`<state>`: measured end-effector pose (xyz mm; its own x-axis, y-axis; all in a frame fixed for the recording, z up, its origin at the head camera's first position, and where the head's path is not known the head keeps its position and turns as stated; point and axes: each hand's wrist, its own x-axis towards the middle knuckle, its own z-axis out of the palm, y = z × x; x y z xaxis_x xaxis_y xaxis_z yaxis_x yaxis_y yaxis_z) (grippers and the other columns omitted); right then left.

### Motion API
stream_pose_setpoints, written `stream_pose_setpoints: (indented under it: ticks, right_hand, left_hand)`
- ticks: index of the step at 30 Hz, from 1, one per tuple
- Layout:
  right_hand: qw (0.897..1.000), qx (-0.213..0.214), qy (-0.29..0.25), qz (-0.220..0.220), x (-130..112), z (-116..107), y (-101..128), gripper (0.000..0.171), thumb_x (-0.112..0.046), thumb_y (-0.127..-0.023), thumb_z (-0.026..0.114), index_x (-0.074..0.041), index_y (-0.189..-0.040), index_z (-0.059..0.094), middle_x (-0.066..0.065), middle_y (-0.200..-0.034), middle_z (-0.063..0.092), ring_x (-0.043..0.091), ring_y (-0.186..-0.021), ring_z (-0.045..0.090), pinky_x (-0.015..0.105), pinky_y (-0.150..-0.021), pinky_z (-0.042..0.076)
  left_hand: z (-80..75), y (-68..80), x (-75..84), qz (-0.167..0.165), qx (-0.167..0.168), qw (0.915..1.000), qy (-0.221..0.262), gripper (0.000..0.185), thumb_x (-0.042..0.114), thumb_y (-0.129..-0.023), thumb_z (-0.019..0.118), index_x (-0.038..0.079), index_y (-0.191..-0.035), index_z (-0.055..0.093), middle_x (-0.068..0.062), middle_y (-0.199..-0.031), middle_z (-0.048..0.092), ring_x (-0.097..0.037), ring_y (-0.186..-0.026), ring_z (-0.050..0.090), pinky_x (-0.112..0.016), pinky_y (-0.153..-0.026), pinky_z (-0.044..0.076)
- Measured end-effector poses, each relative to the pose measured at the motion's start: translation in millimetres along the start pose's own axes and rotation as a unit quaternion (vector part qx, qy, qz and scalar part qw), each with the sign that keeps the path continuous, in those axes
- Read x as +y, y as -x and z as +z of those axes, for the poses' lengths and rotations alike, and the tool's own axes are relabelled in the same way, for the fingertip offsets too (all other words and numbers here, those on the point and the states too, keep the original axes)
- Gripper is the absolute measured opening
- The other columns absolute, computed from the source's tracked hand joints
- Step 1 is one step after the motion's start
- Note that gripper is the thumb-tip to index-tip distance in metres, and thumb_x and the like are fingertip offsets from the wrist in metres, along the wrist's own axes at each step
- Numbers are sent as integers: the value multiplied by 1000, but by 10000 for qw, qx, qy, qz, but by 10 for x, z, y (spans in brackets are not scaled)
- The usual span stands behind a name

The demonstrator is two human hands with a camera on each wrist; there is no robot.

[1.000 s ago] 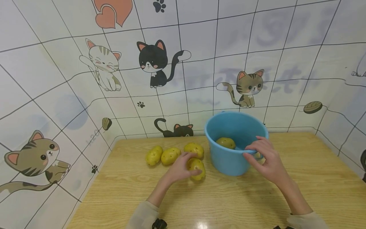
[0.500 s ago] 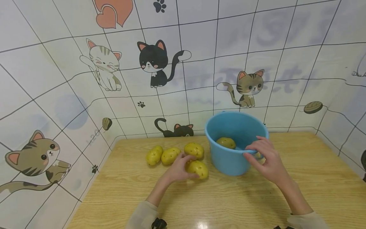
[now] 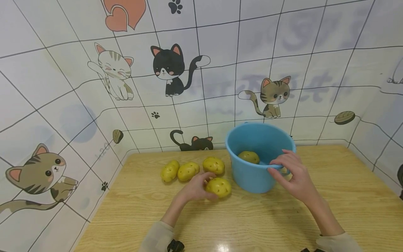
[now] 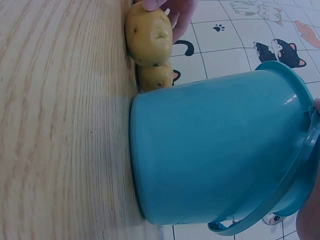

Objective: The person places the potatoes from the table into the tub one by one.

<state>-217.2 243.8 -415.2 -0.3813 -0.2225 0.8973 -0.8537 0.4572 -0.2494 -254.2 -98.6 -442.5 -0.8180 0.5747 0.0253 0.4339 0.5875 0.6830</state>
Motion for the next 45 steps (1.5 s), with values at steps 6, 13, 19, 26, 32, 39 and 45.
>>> stream_pose_setpoints:
  ticks: [6, 13, 19, 26, 32, 39, 45]
  right_hand:
    - [10000, 14, 15, -25, -4, 1, 1, 41, -45, -100, 61, -7, -90, 70, 1, -84, 65, 13, -88, 56, 40, -115, 30]
    - [10000, 34, 34, -63, -6, 11, 5, 41, -45, -100, 60, -7, -89, 70, 1, -84, 65, 14, -87, 56, 40, -115, 30]
    - [10000, 30, 28, -54, -21, 11, 1, 41, -45, -100, 60, -7, -90, 70, 1, -84, 65, 14, -88, 56, 40, -115, 30]
    - [10000, 36, 15, -43, -34, 14, -2, 41, -45, -101, 61, -7, -90, 70, 2, -84, 64, 15, -88, 56, 40, -115, 30]
    - [10000, 65, 23, -29, -36, 18, -1, 41, -45, -101, 60, -7, -88, 70, 2, -83, 64, 15, -87, 56, 39, -115, 30]
    - [10000, 78, -2, -16, -32, 12, -1, 41, -44, -100, 61, -6, -88, 70, 2, -83, 64, 15, -87, 56, 39, -115, 30]
    - [10000, 74, 50, -25, -33, 13, -10, 41, -45, -101, 60, -7, -88, 70, 1, -83, 64, 14, -87, 56, 39, -115, 30]
  left_hand:
    - [2, 2, 33, -110, 36, 9999, 19, 70, 27, -73, 91, 5, -133, 62, -6, -114, 61, -22, -100, 58, -33, -84, 51]
    - [21, -7, 13, -67, 173, 9998, -64, 69, 29, -72, 92, 6, -131, 66, -5, -115, 67, -20, -98, 63, -30, -83, 54]
    - [17, -12, 30, -34, 401, 9989, 231, 69, 27, -73, 91, 8, -134, 65, -3, -120, 68, -18, -99, 64, -30, -83, 55]
    - [-6, -2, 22, 181, 746, 9950, 632, 70, 27, -75, 90, 6, -136, 63, -6, -126, 66, -21, -102, 63, -30, -81, 57]
    - [-50, 14, 61, 175, 1082, 9885, 1046, 71, 26, -76, 89, 6, -138, 61, -8, -128, 64, -25, -104, 63, -29, -78, 58]
    - [-95, -21, 121, 216, 1619, 9756, 1465, 67, 25, -77, 89, 9, -137, 63, -5, -129, 64, -23, -102, 64, -29, -80, 60]
    - [-142, -47, 213, 487, 2144, 9599, 1738, 65, 21, -76, 91, 10, -134, 64, -6, -122, 67, -25, -101, 65, -34, -80, 60]
